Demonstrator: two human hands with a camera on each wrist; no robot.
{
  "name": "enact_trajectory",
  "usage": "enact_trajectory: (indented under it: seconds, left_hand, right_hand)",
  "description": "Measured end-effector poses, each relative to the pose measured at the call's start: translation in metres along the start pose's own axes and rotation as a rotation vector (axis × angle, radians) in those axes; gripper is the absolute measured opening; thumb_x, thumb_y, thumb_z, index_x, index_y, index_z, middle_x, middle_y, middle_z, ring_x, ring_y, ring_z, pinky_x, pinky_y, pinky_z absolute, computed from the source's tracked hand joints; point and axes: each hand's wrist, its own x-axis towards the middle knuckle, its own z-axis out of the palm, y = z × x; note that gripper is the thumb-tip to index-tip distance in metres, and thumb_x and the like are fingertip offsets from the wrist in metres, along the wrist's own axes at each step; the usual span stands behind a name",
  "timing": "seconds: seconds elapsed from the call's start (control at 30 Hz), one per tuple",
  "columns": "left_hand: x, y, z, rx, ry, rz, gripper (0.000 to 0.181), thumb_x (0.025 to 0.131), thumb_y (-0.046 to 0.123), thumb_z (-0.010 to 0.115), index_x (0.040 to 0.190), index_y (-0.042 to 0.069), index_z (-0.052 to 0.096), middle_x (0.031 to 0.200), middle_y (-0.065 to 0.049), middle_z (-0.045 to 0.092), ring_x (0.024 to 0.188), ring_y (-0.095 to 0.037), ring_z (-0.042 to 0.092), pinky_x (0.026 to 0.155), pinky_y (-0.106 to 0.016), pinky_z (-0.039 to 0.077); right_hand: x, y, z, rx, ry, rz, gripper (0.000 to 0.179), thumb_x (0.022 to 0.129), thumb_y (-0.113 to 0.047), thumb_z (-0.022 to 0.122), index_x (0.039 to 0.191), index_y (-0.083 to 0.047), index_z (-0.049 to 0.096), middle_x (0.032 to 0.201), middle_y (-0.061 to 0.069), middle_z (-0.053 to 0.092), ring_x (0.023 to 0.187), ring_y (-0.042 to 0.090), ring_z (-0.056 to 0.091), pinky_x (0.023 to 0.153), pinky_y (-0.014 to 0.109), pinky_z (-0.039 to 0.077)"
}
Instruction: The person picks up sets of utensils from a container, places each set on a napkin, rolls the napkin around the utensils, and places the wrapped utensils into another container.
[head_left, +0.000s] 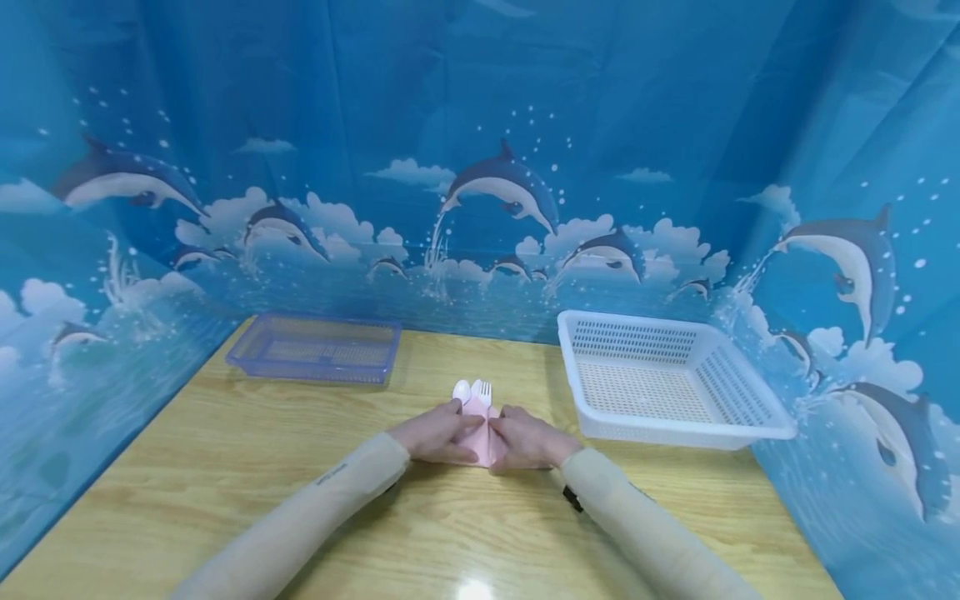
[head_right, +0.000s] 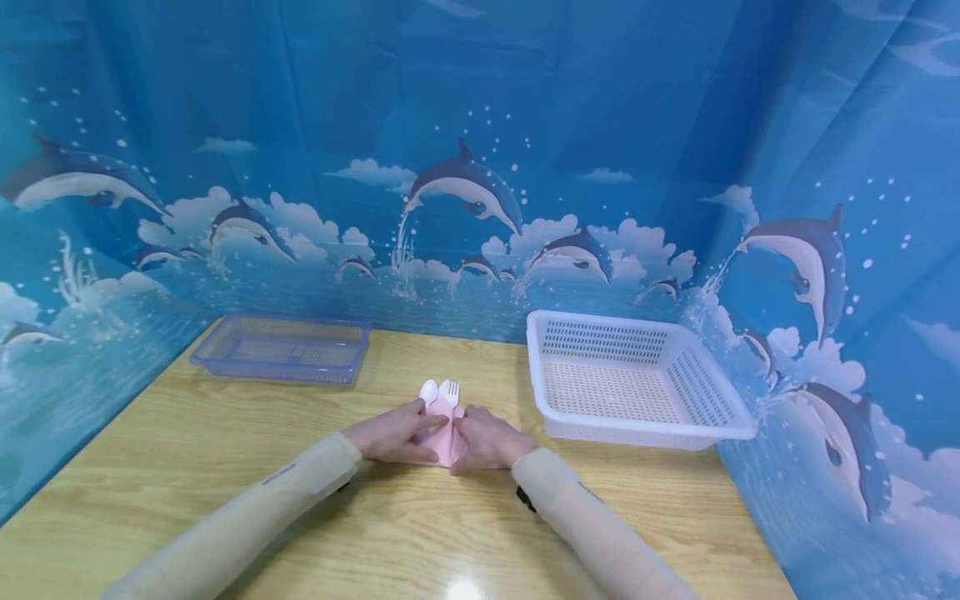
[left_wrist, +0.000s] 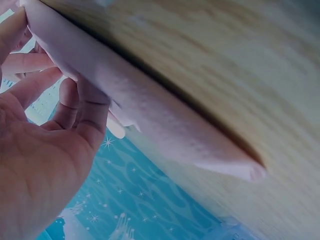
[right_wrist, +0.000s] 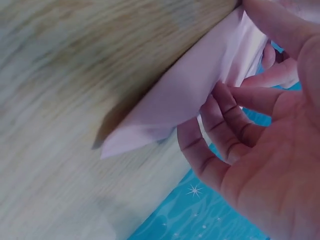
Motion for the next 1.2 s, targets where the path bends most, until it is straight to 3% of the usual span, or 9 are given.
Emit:
enact_trajectory:
  seconds: [0.23,0.43,0.5,0.6,0.77,1.0,1.2]
  left_hand:
    - [0.002,-0.004,0.005,-0.020,-0.010,-0.033,0.064,0.088,0.039,0.071,0.141,0.009,0.052,0.109,-0.017,0.055,0.087,-0.016,0.051,0.076,-0.031,0.050]
    - [0.002,-0.003,0.004,-0.028,-0.007,-0.015,0.061,0.090,0.036,0.070,0.141,0.008,0.051,0.110,-0.020,0.057,0.087,-0.017,0.053,0.075,-0.030,0.050]
    - [0.003,-0.003,0.003,-0.044,-0.011,-0.016,0.062,0.090,0.035,0.070,0.142,0.008,0.051,0.108,-0.019,0.056,0.084,-0.017,0.052,0.072,-0.030,0.049]
    - [0.002,-0.003,0.004,-0.058,-0.019,-0.028,0.063,0.090,0.036,0.070,0.143,0.009,0.049,0.114,-0.021,0.056,0.091,-0.020,0.055,0.079,-0.034,0.052]
    - [0.002,-0.004,0.006,-0.058,-0.022,-0.038,0.062,0.090,0.036,0.069,0.143,0.009,0.050,0.116,-0.018,0.056,0.095,-0.018,0.054,0.086,-0.035,0.051]
    - [0.002,-0.004,0.003,-0.063,-0.019,-0.032,0.062,0.090,0.036,0.069,0.143,0.009,0.050,0.109,-0.012,0.055,0.087,-0.013,0.050,0.078,-0.030,0.049]
    - [0.001,-0.003,0.001,-0.064,-0.008,-0.031,0.061,0.090,0.034,0.070,0.141,0.007,0.051,0.110,-0.014,0.055,0.088,-0.015,0.051,0.080,-0.032,0.050]
  right_hand:
    - [0.001,0.001,0.000,0.060,0.014,0.004,0.055,0.085,-0.030,0.073,0.132,-0.005,0.059,0.101,0.003,0.057,0.085,0.012,0.050,0.077,0.028,0.047]
    - [0.002,-0.003,0.004,0.005,0.102,-0.014,0.033,0.093,-0.020,0.062,0.123,-0.005,0.065,0.095,0.006,0.061,0.081,0.016,0.053,0.071,0.031,0.049]
    - [0.004,-0.005,0.006,-0.023,0.139,-0.005,0.024,0.094,-0.017,0.059,0.113,-0.005,0.069,0.090,0.006,0.062,0.079,0.017,0.055,0.068,0.033,0.050]
    - [0.008,-0.007,0.009,-0.053,0.199,0.020,0.012,0.093,-0.014,0.060,0.094,-0.009,0.070,0.082,0.004,0.064,0.073,0.017,0.058,0.063,0.032,0.051]
    - [0.013,-0.010,0.010,-0.052,0.259,0.065,0.013,0.091,-0.012,0.061,0.078,-0.013,0.066,0.074,0.002,0.063,0.067,0.015,0.058,0.058,0.032,0.049]
    - [0.011,-0.013,0.006,-0.103,0.181,0.091,0.011,0.092,-0.018,0.063,0.093,-0.011,0.071,0.084,0.005,0.063,0.077,0.019,0.060,0.065,0.037,0.054]
    - [0.009,-0.018,0.003,-0.117,0.045,0.146,0.034,0.086,-0.026,0.072,0.116,-0.011,0.067,0.108,0.011,0.061,0.095,0.024,0.059,0.077,0.043,0.056]
